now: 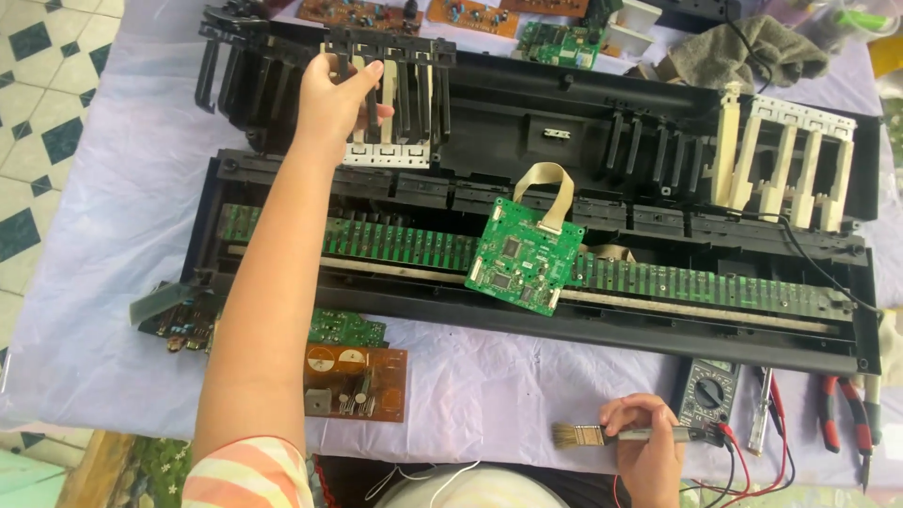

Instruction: The person cleans the internal components of a disassembled electronic device, likely a keyboard, using a brush. They systematically brush the main circuit board, the key mechanism housing, and other smaller circuit boards laid out on the table.

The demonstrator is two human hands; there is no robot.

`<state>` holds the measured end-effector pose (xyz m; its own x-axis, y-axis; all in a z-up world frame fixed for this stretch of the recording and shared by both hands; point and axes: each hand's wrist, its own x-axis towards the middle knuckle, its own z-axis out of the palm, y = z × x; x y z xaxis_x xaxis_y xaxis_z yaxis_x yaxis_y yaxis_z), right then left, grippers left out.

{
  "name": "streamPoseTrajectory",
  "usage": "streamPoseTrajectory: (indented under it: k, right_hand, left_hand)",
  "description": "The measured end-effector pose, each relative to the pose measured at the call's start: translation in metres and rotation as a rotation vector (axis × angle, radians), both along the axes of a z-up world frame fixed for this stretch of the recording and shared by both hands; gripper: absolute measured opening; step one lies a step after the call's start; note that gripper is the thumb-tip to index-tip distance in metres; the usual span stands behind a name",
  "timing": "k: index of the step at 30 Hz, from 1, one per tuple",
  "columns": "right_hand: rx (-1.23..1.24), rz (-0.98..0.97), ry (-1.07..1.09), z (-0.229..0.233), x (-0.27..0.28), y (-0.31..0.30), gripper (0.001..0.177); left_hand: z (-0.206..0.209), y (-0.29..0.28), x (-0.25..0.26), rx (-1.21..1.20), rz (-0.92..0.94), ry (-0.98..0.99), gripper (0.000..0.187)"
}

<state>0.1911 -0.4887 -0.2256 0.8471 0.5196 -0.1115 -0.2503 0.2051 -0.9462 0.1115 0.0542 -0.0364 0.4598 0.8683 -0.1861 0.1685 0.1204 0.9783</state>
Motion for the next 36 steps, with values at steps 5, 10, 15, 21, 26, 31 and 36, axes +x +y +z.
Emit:
streamPoseTrajectory:
  k: [5, 10, 15, 21, 26, 31, 36]
  right_hand:
    - [0.009, -0.029, 0.025, -0.004, 0.0, 0.001, 0.045]
    - [0.036, 0.005, -0.008, -0.003, -0.002, -0.001, 0.043]
    - [-0.055, -0.083, 0.046, 0.008, -0.007, 0.004, 0.046]
    - [0.03, -0.023, 0.029, -0.001, -0.001, 0.0, 0.047]
    - [0.032, -0.007, 0.033, 0.003, -0.002, 0.001, 0.05]
    - [0.038, -0.003, 0.014, 0.001, -0.003, 0.0, 0.049]
    - [0.066, 0.008, -0.01, 0.0, -0.002, 0.001, 0.049]
  left_hand:
    - [-0.007, -0.032, 0.049, -0.044, -0.103, -0.109, 0.033]
    - [-0.038, -0.042, 0.087, 0.153, -0.093, -0.002, 0.029]
    - [-0.035, -0.005, 0.05, -0.153, 0.018, -0.372, 0.028]
    - [-0.024, 0.053, -0.042, -0.014, 0.164, -0.04, 0.017]
    - [-0.073, 0.09, -0.064, 0.41, 0.177, 0.349, 0.048]
    - [-0.087, 0.103, -0.056, 0.449, 0.15, 0.493, 0.029]
    - [-0.074, 0.079, -0.035, 0.631, 0.13, 0.356, 0.045]
